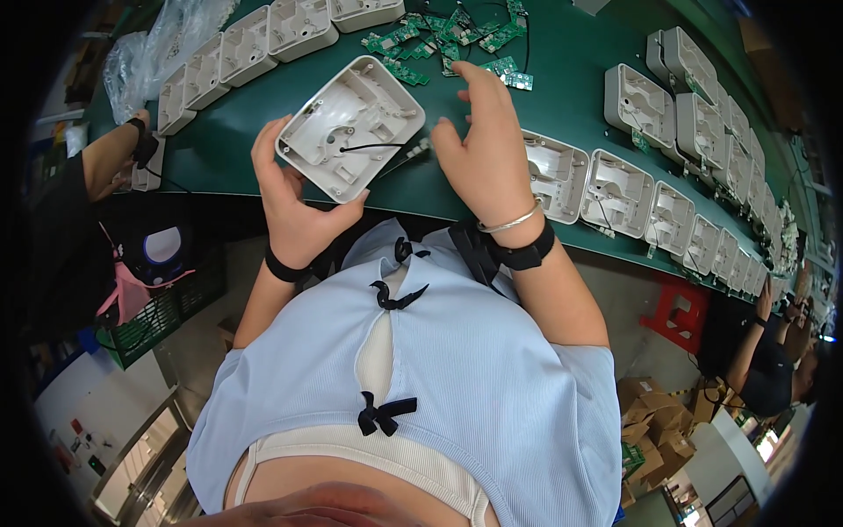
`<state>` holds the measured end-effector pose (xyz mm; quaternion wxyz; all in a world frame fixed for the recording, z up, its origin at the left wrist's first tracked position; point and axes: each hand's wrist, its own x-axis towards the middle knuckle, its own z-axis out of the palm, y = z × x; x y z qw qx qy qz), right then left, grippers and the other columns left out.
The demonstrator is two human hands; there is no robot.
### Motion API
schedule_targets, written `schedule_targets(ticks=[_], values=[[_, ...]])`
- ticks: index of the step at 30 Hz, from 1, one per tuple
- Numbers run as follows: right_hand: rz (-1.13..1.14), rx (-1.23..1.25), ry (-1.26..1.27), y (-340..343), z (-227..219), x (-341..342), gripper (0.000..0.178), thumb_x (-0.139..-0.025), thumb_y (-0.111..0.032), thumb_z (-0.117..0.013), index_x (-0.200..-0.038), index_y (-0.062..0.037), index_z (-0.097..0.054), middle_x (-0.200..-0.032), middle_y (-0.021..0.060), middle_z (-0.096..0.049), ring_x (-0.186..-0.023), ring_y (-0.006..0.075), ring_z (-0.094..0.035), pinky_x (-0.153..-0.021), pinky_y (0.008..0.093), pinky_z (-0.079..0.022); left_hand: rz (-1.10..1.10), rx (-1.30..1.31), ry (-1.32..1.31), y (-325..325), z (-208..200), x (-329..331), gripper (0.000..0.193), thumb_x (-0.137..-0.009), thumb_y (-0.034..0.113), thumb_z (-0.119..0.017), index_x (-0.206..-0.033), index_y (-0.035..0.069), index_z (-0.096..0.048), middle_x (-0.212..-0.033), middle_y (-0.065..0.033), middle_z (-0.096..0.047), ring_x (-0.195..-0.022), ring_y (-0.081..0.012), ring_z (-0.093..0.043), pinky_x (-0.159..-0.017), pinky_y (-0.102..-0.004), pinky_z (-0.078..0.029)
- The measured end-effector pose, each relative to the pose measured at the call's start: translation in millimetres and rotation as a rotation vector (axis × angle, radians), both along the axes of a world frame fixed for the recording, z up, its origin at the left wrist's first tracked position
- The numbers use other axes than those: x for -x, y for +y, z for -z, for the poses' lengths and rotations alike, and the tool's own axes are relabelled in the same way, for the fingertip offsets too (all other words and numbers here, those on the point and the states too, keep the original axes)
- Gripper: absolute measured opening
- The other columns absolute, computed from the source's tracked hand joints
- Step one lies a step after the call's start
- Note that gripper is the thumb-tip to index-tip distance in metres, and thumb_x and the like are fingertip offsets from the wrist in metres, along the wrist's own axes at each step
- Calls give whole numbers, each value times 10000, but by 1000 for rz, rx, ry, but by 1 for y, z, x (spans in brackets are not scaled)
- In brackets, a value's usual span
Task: The person picks up a circuit board and a plastic housing, threads a wire through the housing, and presses the circuit board into place. They then set the assembled unit onto the table and repeat the process several times.
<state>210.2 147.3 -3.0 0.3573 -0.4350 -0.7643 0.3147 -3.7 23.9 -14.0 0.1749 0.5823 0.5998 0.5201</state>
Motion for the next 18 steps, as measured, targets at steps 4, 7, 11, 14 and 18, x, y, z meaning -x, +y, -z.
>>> schedule_targets(ticks=[4,7,11,14,18], values=[[-152,313,213,-1,0,-6,665,-862,-24,-775,-1478,-68,-527,-1397,112,-614,-1183,181,-629,-905,287,-536,6,-30,-123,0,0,8,1075,-648,59,-907,-1533,32,-297,-1478,-164,-389,-1342,-301,-519,-1026,-406,-558],[-198,573,327,-3,1,2,643,-865,-26,-792,-1459,-64,-549,-1354,112,-649,-1188,173,-630,-946,287,-524,9,-39,-219,2,-7,10,1090,-653,43,-905,-1540,30,-273,-1473,-157,-391,-1350,-286,-516,-1063,-415,-541],[-249,712,473,3,12,7,553,-880,-25,-804,-1397,-48,-609,-1251,92,-702,-1147,163,-645,-975,286,-517,19,-45,-301,6,-18,7,1097,-662,42,-905,-1546,29,-255,-1471,-157,-393,-1341,-276,-526,-1069,-409,-534],[-243,522,461,2,6,8,458,-877,-2,-801,-1314,-34,-665,-1178,78,-725,-1089,164,-660,-960,288,-521,11,-50,-274,7,-15,9,1095,-654,57,-907,-1543,26,-269,-1467,-179,-399,-1358,-306,-507,-1083,-421,-514],[-227,23,291,-1,-19,4,332,-838,43,-796,-1159,-23,-744,-1094,69,-731,-993,183,-676,-897,298,-532,-70,-11,105,7,-10,16,1104,-635,91,-917,-1539,25,-287,-1475,-199,-395,-1373,-346,-478,-1114,-440,-469]])
